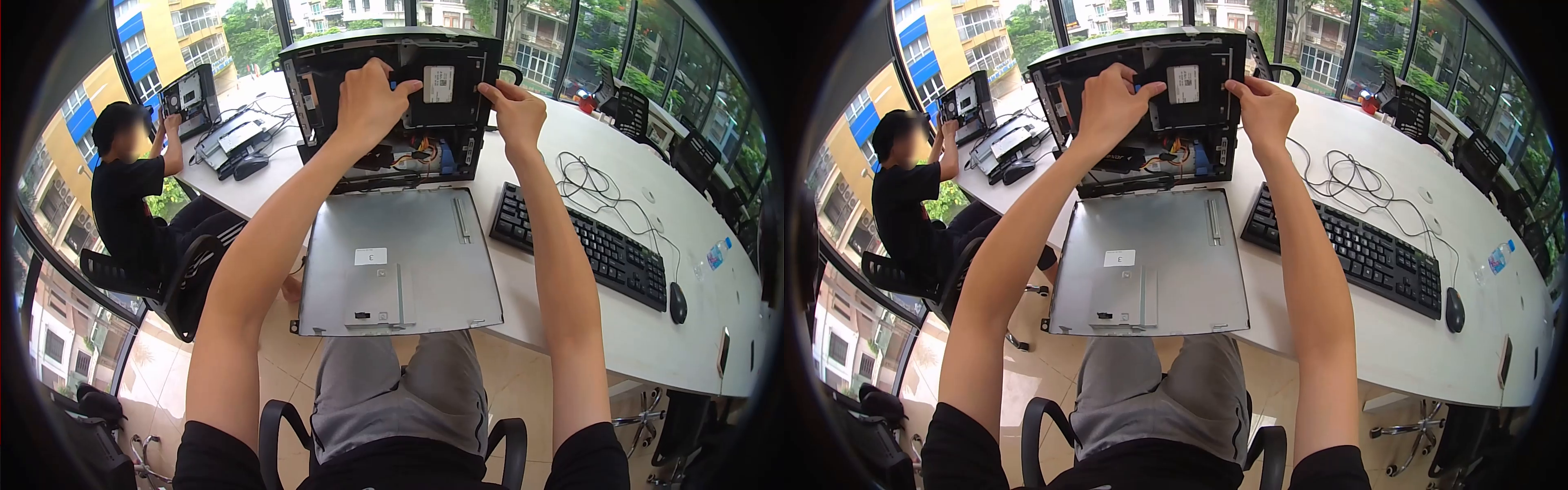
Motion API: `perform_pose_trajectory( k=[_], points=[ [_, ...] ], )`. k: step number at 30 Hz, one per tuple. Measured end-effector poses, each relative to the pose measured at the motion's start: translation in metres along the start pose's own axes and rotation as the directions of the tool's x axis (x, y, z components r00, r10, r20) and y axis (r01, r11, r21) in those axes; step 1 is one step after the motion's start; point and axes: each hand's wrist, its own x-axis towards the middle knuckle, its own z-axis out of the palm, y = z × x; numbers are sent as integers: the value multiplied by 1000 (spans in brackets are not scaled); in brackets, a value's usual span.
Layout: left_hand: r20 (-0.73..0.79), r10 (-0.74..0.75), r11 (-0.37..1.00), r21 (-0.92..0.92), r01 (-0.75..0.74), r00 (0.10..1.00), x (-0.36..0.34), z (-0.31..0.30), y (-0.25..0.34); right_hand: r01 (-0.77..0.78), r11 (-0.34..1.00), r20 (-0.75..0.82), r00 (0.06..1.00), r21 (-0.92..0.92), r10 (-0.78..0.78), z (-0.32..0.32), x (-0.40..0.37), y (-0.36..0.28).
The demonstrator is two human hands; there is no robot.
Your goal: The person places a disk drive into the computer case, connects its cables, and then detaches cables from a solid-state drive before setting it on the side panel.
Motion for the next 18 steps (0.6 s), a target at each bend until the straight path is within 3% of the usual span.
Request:
perform_pose_trajectory(
  k=[5, 8, 14, 18],
  points=[
    [81, -64, 997, -26, 67, 995, 0, -11, 13, -36, 999, 54, 998, 14, 35, -3, 5, 2],
    [3, 13, 994, -108, -13, 1000, 2, -5, 5, -45, 996, 86, 996, 72, 39, -7, 2, -3],
    [106, -14, 999, 43, 10, 994, 10, -14, 2, -65, 975, 122, 992, 211, 39, -13, 3, -2],
    [88, -48, 998, -25, 50, 995, 6, -18, -2, -94, 966, 143, 988, 240, 60, -11, 2, 1]
  ],
)
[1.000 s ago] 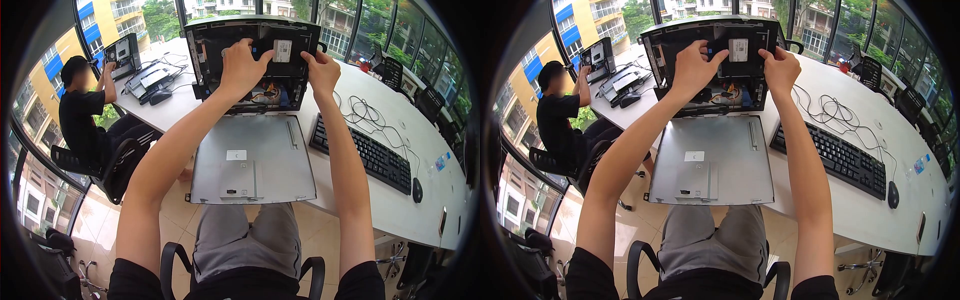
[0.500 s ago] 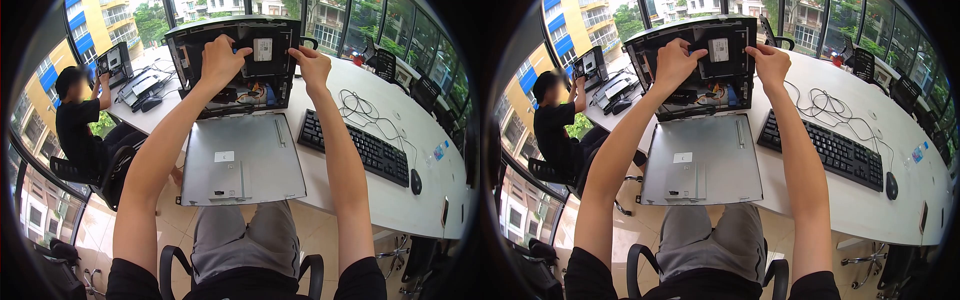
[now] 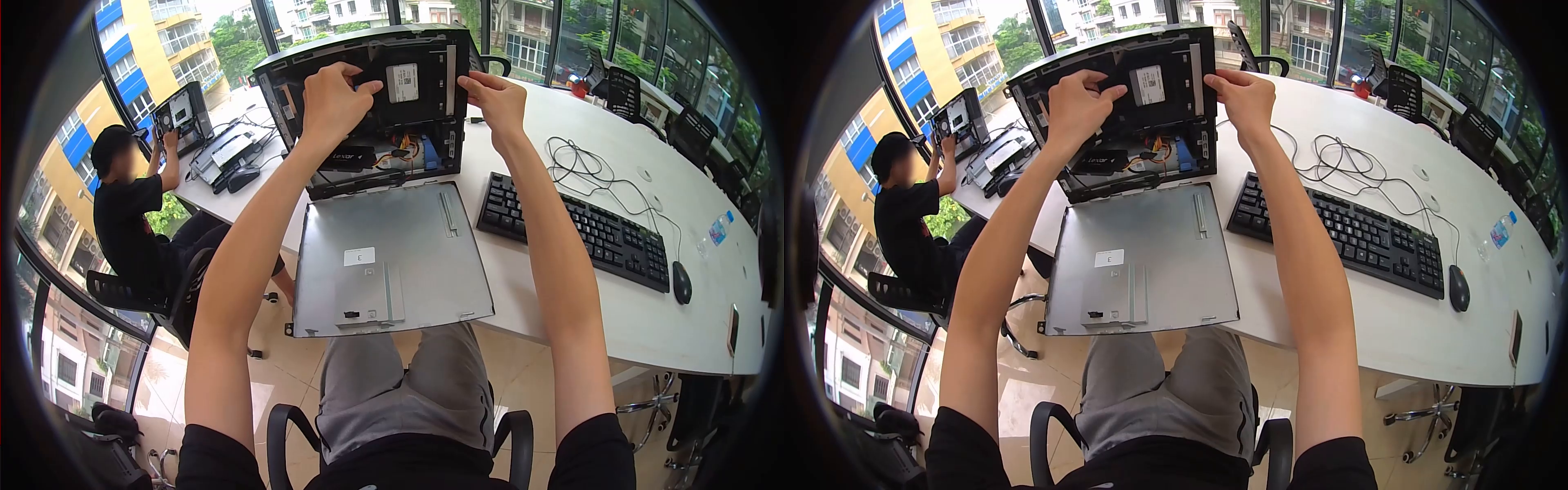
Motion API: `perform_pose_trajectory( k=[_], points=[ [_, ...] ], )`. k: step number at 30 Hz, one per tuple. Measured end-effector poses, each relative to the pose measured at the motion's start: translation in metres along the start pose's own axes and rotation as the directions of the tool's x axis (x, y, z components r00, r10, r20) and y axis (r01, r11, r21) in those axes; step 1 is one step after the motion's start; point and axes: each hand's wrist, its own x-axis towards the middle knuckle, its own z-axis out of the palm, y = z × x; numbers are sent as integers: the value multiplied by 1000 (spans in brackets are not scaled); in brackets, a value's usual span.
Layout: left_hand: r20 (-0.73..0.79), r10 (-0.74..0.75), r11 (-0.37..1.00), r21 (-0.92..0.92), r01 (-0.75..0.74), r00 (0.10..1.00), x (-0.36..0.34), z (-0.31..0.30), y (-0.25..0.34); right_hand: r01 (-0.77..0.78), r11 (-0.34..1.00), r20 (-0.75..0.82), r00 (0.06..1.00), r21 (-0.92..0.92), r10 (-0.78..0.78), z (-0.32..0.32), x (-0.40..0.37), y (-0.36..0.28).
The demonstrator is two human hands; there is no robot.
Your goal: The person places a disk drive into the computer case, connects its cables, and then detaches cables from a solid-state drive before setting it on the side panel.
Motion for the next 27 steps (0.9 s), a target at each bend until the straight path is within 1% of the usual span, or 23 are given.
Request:
perform_pose_trajectory(
  k=[2, 5, 8, 9, 12, 13, 14, 16, 18, 19, 20, 22, 23, 25, 27],
  points=[
    [5, -37, 997, -74, 38, 999, -5, -3, 1, 1, 1000, 2, 1000, -10, -1, 2, -1, -1],
    [61, -88, 955, -279, 101, 994, -9, 7, -14, 6, 1000, 11, 1000, 7, -6, 3, 3, 4],
    [38, -80, 920, -382, 88, 996, -16, 7, -11, 95, 995, -24, 995, -39, -96, 1, 6, -1],
    [40, -86, 918, -385, 95, 995, -18, 3, -5, 136, 990, -31, 990, -37, -138, -2, 14, 2],
    [48, -127, 899, -416, 136, 991, -24, -15, 8, 327, 943, -98, 938, -52, -331, -5, 16, -24],
    [50, -146, 885, -441, 153, 988, -25, -17, 7, 380, 917, -13, 923, -119, -384, -10, 14, -35],
    [52, -165, 869, -465, 170, 985, -26, -19, 7, 479, 858, 47, 876, -185, -479, -11, 11, -43],
    [60, -199, 822, -532, 200, 978, -32, -23, 9, 661, 693, 187, 748, -287, -636, -11, 0, -62],
    [57, -223, 774, -596, 212, 973, -39, -25, 12, 799, 461, 403, 596, -387, -694, -8, -16, -78],
    [48, -231, 750, -628, 209, 972, -42, -26, 13, 852, 328, 510, 511, -409, -691, -5, -24, -82],
    [41, -239, 724, -658, 206, 970, -44, -26, 15, 861, 277, 563, 493, -428, -663, -2, -31, -81],
    [83, -250, 709, -663, 241, 965, -45, -32, 18, 876, 168, 662, 455, -452, -596, 6, -44, -78],
    [104, -251, 693, -674, 254, 962, -46, -34, 20, 870, 91, 702, 448, -484, -554, 10, -50, -76],
    [127, -240, 665, -700, 259, 962, -47, -35, 21, 859, 56, 708, 455, -509, -541, 14, -53, -72],
    [139, -239, 673, -690, 267, 961, -48, -38, 22, 850, 28, 710, 458, -526, -535, 16, -52, -71]
  ],
)
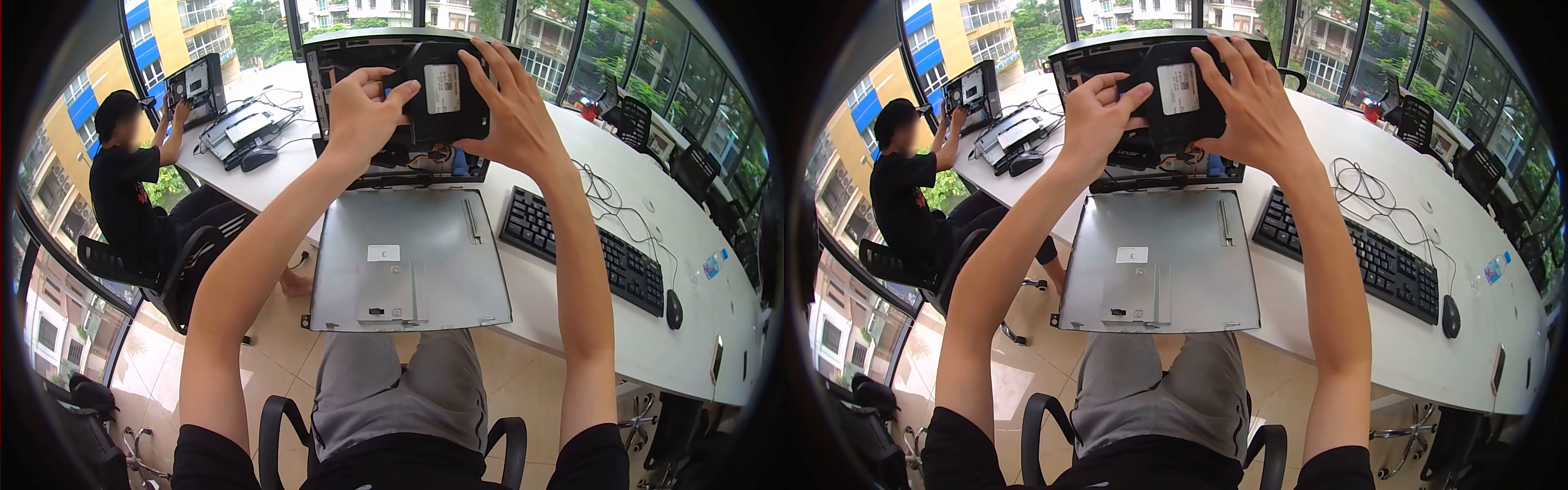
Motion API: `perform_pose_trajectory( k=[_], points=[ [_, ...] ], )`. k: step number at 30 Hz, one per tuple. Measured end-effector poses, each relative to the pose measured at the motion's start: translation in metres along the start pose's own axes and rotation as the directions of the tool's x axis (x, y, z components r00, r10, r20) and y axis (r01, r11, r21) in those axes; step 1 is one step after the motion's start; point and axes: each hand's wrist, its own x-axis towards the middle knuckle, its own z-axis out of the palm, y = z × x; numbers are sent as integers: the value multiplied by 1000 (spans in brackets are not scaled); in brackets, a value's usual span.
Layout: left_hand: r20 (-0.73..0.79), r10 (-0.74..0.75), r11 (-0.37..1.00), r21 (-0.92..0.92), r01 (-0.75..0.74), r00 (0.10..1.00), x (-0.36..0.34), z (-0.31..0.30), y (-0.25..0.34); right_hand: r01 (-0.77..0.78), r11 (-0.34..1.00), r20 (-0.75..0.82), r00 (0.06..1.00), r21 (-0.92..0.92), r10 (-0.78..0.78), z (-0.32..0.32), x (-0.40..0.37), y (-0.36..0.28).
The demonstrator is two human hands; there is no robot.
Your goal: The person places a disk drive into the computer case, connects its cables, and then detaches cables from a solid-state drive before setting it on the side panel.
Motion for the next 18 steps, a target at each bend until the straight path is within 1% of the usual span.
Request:
perform_pose_trajectory(
  k=[6, 9, 10, 11, 12, 13, 15, 16, 18],
  points=[
    [45, -8, 999, 48, 6, 999, -1, 3, -4, 76, 997, 45, 996, -26, -75, -3, 0, 3],
    [91, 72, 993, 82, -79, 993, 6, 6, -14, 73, 997, 40, 997, -35, -71, 2, -4, 10],
    [90, 196, 955, 210, -211, 976, 8, 7, -14, 68, 997, 34, 997, -35, -67, 5, -5, 12],
    [104, 315, 882, 335, -332, 943, 9, 7, -14, 67, 996, 34, 997, -60, -65, 7, -6, 14],
    [134, 426, 777, 451, -438, 895, 11, 7, -13, 65, 994, 34, 997, -84, -62, 9, -7, 15],
    [148, 548, 671, 511, -538, 824, 15, 6, -11, 63, 992, 32, 998, -107, -60, 11, -7, 17],
    [209, 745, 406, 612, -679, 634, 29, 3, -7, 70, 988, 21, 997, -134, -68, 17, -8, 21],
    [278, 732, 389, 580, -716, 622, 37, -1, -5, 72, 986, 16, 997, -148, -70, 20, -8, 23],
    [381, 765, 192, 635, -748, 519, 55, -6, 0, 86, 982, 11, 996, -170, -86, 25, -6, 27]
  ],
)
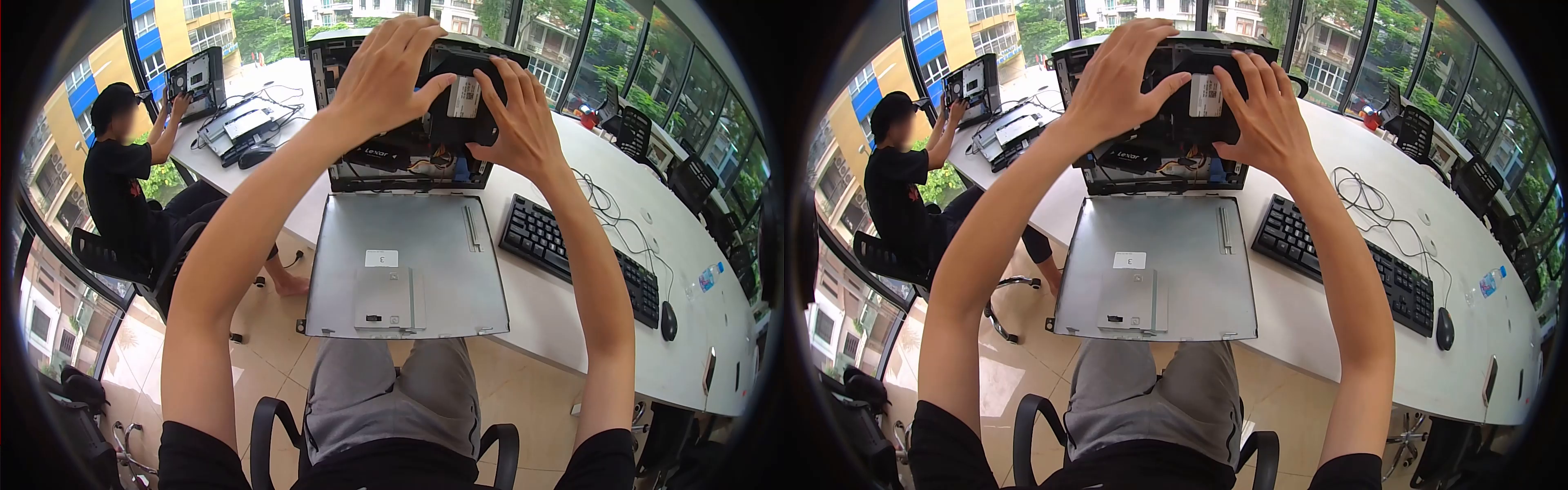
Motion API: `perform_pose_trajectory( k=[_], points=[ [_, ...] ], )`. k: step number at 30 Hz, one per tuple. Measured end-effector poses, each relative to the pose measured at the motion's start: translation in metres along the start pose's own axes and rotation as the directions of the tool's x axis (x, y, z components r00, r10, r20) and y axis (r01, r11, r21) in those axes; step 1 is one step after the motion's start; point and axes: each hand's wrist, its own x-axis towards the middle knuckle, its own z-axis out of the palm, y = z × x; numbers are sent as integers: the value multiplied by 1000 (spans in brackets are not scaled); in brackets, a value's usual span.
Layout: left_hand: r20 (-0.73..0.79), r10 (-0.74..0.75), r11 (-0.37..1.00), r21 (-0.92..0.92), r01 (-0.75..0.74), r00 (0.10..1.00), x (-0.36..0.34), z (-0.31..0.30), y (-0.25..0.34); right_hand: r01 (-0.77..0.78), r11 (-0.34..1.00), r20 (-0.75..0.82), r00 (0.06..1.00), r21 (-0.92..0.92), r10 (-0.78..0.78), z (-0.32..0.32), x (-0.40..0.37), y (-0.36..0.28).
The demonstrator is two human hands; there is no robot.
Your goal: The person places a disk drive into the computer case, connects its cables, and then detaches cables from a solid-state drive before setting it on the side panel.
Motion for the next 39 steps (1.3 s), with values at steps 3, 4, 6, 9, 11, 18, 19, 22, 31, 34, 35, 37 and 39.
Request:
perform_pose_trajectory(
  k=[3, 4, 6, 9, 11, 18, 19, 22, 31, 34, 35, 37, 39],
  points=[
    [92, 71, 986, 147, -84, 993, 5, 10, -25, 23, 999, -13, 1000, -35, -24, 7, 3, 5],
    [123, 70, 978, 185, -93, 990, 6, 13, -32, 30, 998, -18, 999, -48, -31, 9, 4, 6],
    [204, 47, 965, 242, -97, 978, 6, 15, -36, 38, 998, -12, 999, -55, -39, 13, 5, 6],
    [330, -10, 953, 288, -90, 944, 9, 11, -35, 43, 998, -38, 998, -45, -45, 18, 4, 5],
    [372, -31, 948, 306, -91, 928, 11, 8, -33, 47, 998, -45, 998, -50, -50, 22, 4, 3],
    [368, -2, 937, 326, -127, 930, 8, 9, -34, 43, 995, -12, 999, -91, -44, 23, 2, 0],
    [368, 0, 933, 334, -132, 930, 8, 9, -34, 43, 995, -8, 999, -92, -44, 23, 2, 1],
    [363, 1, 922, 361, -141, 932, 8, 10, -33, 46, 994, -5, 999, -97, -47, 25, 2, 2],
    [318, 37, 891, 419, -176, 947, 4, 15, -36, 45, 993, 11, 999, -106, -44, 29, -3, 9],
    [315, 40, 872, 452, -186, 948, 4, 16, -34, 52, 993, 4, 999, -105, -51, 32, -5, 10],
    [309, 40, 866, 464, -187, 950, 4, 17, -33, 48, 993, 10, 999, -107, -47, 33, -6, 11],
    [291, 42, 867, 465, -180, 956, 3, 20, -34, 41, 993, 22, 999, -113, -39, 34, -7, 11],
    [264, 56, 872, 457, -176, 963, 2, 22, -36, 37, 993, 27, 999, -109, -35, 35, -7, 11]
  ],
)
